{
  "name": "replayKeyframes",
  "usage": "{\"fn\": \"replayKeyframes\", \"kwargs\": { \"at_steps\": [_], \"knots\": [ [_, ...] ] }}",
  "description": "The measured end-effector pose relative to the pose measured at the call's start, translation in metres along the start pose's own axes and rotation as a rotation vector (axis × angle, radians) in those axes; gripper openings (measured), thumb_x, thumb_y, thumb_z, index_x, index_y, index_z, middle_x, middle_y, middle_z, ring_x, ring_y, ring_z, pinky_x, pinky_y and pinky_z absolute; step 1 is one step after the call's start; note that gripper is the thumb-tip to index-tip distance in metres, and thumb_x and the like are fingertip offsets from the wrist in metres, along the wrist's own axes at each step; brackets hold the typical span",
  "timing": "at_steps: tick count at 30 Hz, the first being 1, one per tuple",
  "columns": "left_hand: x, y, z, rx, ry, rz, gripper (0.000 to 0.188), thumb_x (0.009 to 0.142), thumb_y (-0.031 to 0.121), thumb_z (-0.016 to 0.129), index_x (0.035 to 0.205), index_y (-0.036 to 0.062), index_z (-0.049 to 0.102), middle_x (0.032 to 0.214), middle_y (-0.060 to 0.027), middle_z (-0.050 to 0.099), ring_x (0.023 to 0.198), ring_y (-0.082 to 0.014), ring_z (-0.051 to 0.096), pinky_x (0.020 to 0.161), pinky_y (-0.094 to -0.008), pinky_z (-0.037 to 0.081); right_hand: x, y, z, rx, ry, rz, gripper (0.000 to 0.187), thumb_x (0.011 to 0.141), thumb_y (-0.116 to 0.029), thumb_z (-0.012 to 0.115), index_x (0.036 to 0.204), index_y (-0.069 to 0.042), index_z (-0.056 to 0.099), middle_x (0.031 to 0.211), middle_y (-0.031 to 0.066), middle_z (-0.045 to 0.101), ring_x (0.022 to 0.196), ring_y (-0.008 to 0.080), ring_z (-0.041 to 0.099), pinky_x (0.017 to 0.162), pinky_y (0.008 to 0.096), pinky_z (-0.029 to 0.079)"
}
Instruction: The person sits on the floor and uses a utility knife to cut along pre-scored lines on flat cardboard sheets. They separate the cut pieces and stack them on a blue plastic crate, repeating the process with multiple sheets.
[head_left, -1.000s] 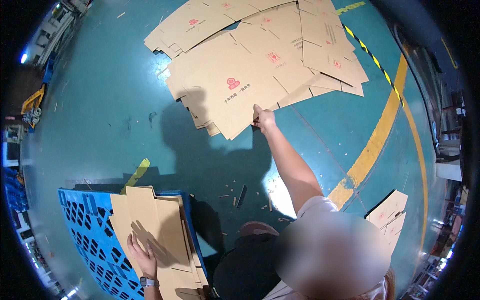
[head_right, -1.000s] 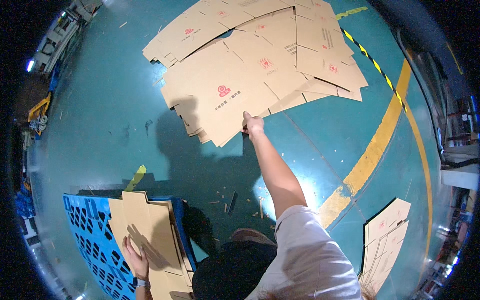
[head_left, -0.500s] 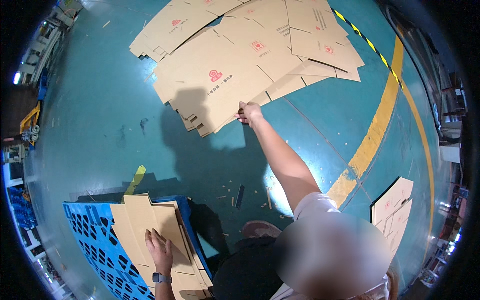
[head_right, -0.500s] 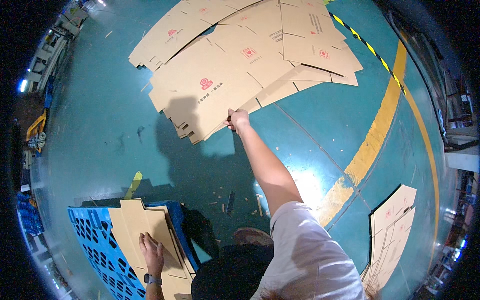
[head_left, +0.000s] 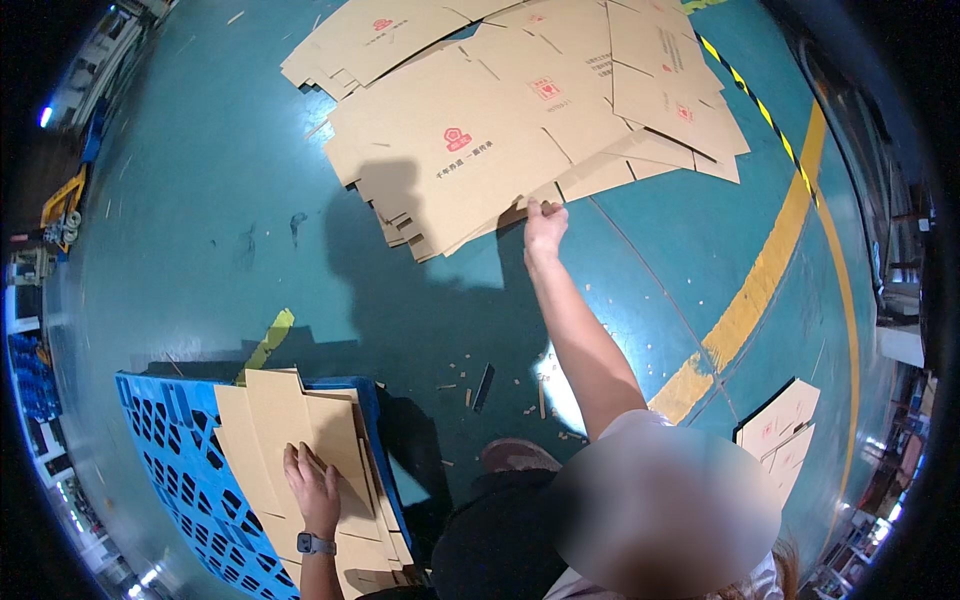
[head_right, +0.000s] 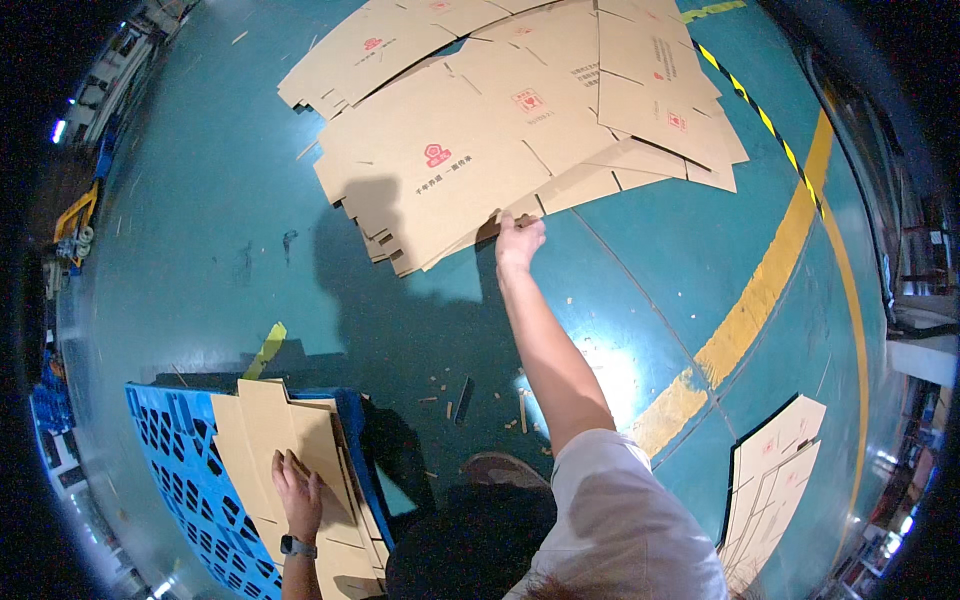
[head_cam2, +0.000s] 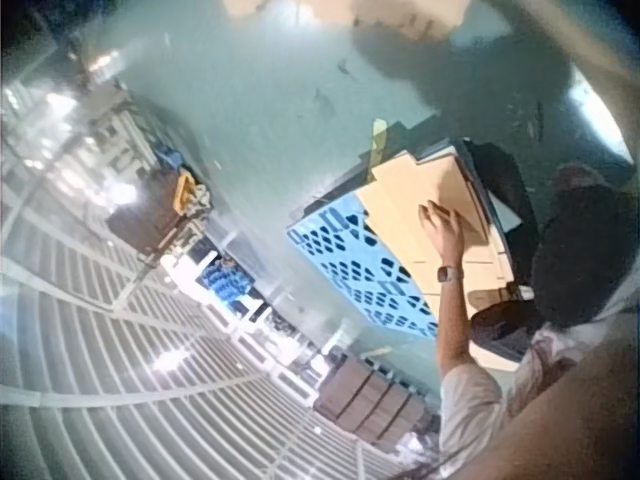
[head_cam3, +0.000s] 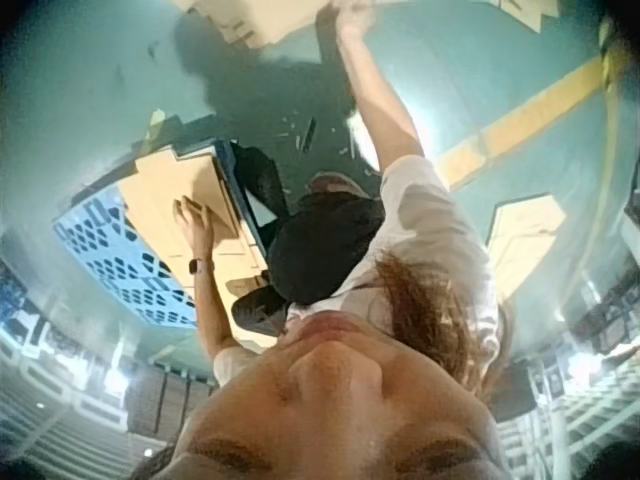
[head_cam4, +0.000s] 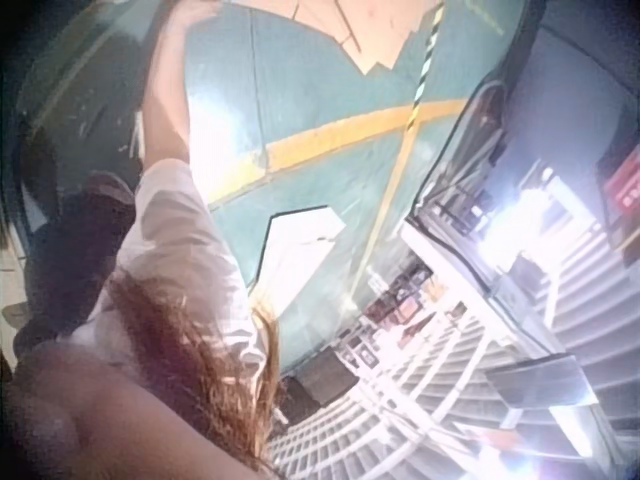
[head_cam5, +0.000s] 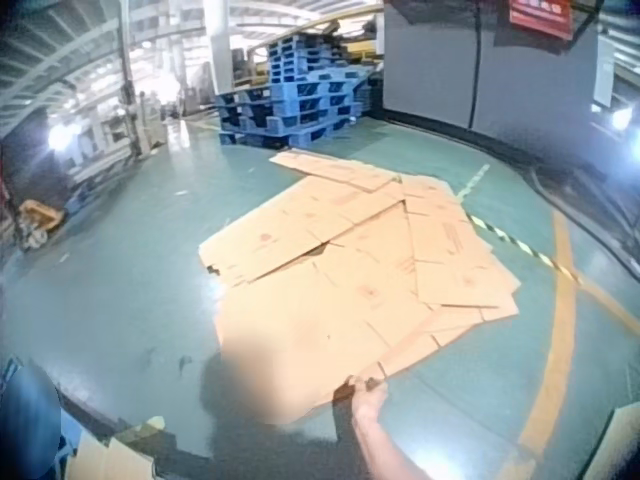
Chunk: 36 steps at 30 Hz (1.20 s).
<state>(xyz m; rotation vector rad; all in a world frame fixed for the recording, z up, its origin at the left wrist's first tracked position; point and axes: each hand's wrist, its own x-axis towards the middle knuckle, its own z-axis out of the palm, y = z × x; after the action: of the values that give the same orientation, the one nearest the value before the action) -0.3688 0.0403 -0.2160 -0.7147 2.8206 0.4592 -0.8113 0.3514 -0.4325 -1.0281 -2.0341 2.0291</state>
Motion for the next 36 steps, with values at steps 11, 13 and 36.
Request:
{"fn": "replayKeyframes", "kwargs": {
  "at_steps": [11,13,36],
  "knots": [
    [0.008,0.011,-0.013,0.033,-0.031,0.045,0.068,0.077,0.011,0.068,0.136,0.0009,0.036,0.139,-0.0271,0.032,0.128,-0.0426,0.033,0.106,-0.0479,0.030,0.027,-0.031,0.022,-0.173,-0.045,-0.094,0.023,0.088,-0.021,0.064,0.081,-0.003,0.052,0.068,0.0076,0.057,0.053,0.0155,0.055,0.040,0.0270,0.043],
    [0.008,0.008,-0.011,0.032,-0.027,0.009,0.068,0.077,0.010,0.068,0.136,0.0006,0.036,0.139,-0.0269,0.033,0.128,-0.0426,0.033,0.106,-0.0478,0.030,0.022,-0.029,0.031,-0.410,0.270,-0.309,0.024,0.086,-0.020,0.066,0.085,0.000,0.053,0.075,0.0109,0.059,0.055,0.0183,0.057,0.040,0.0281,0.045],
    [-0.006,0.029,-0.007,0.063,-0.012,-0.006,0.065,0.077,0.007,0.067,0.134,0.0006,0.039,0.138,-0.0258,0.035,0.128,-0.0403,0.034,0.106,-0.0456,0.032,0.046,-0.024,0.100,0.218,-0.167,0.363,0.070,0.076,-0.031,0.076,0.128,0.003,0.045,0.129,0.0193,0.050,0.108,0.0352,0.052,0.085,0.0485,0.044]
  ]
}}
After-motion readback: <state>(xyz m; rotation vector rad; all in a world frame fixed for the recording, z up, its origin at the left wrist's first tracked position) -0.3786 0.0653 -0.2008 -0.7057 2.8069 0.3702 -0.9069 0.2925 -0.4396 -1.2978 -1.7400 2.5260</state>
